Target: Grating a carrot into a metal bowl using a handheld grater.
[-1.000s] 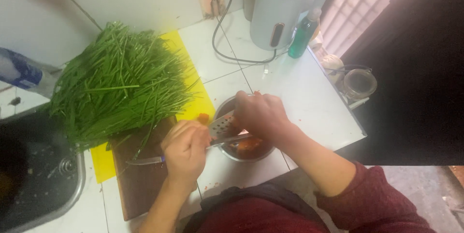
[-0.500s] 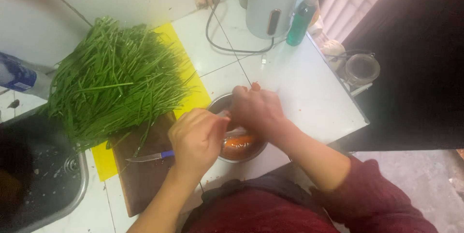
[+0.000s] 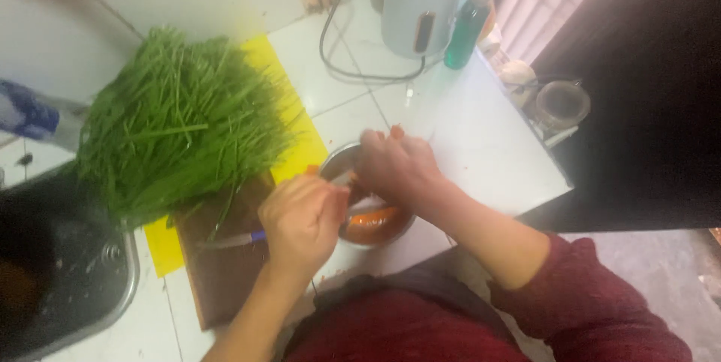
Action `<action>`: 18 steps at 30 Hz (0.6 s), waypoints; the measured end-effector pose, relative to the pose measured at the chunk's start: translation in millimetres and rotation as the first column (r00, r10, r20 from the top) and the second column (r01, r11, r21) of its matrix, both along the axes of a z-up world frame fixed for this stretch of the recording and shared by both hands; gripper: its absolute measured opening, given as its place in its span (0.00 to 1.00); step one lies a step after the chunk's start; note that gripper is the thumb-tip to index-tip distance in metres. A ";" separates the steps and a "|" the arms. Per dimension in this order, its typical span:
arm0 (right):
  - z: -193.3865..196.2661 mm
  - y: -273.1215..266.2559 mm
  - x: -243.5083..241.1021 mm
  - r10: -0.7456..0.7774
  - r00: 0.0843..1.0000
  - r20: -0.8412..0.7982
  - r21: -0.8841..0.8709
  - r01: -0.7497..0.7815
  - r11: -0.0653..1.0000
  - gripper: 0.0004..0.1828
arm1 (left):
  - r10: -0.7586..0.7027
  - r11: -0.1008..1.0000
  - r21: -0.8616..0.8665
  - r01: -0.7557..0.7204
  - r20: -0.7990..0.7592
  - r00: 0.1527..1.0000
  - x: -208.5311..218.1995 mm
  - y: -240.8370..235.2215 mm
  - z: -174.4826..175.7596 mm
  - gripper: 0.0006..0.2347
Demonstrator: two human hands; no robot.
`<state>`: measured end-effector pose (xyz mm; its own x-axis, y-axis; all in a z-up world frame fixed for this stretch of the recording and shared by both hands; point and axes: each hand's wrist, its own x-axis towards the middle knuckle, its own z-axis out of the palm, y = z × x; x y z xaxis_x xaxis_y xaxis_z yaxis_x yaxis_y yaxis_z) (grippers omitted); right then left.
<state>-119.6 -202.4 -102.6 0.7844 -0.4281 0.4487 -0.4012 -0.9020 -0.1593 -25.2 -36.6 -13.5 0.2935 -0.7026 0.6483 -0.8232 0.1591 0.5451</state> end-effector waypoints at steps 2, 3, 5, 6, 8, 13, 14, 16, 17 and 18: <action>29.8 16.3 -3.4 0.022 0.993 -0.113 -0.065 -0.029 0.997 0.14 | 0.026 0.999 0.025 -0.026 -0.001 1.000 -0.2 2.3 1.1 0.09; 46.4 23.7 -5.7 0.025 0.976 -0.216 -0.139 -0.056 0.989 0.12 | 0.041 0.998 0.037 -0.041 0.007 0.999 -0.8 3.0 3.0 0.09; -10.4 -6.9 4.3 0.017 0.982 -0.191 -0.155 -0.047 0.987 0.13 | 0.050 0.998 0.032 -0.049 -0.037 0.998 0.4 2.2 4.1 0.11; -41.0 -19.0 7.6 0.014 0.984 -0.178 -0.149 -0.041 0.988 0.15 | 0.061 0.997 0.050 -0.056 -0.094 0.994 -0.2 4.6 3.4 0.12; -2.0 -2.9 4.4 0.035 0.996 -0.081 -0.124 -0.045 0.991 0.15 | 0.049 0.998 0.041 -0.047 -0.060 0.997 0.1 1.3 4.3 0.12; 6.3 4.4 8.1 -0.030 0.992 -0.125 -0.006 0.030 1.000 0.12 | 0.029 0.999 0.030 -0.029 -0.014 0.999 -1.2 2.2 4.4 0.12; -7.7 -9.0 8.9 0.036 0.977 -0.210 -0.024 -0.042 0.999 0.15 | 0.030 0.999 0.040 -0.030 -0.017 0.999 -1.1 0.7 5.2 0.12; -12.3 -18.9 10.7 0.096 0.952 -0.290 -0.046 -0.114 0.992 0.19 | 0.033 0.999 0.039 -0.032 -0.014 0.999 0.6 -4.2 7.8 0.13; -5.0 -14.8 12.0 0.074 0.991 -0.112 -0.199 -0.095 0.975 0.15 | 0.029 0.999 0.047 -0.029 -0.018 0.999 2.7 -7.3 8.0 0.14; -3.8 -1.7 7.1 0.073 0.996 0.059 -0.320 -0.050 0.946 0.10 | 0.026 0.997 0.077 -0.023 -0.036 0.999 0.4 -3.8 4.8 0.14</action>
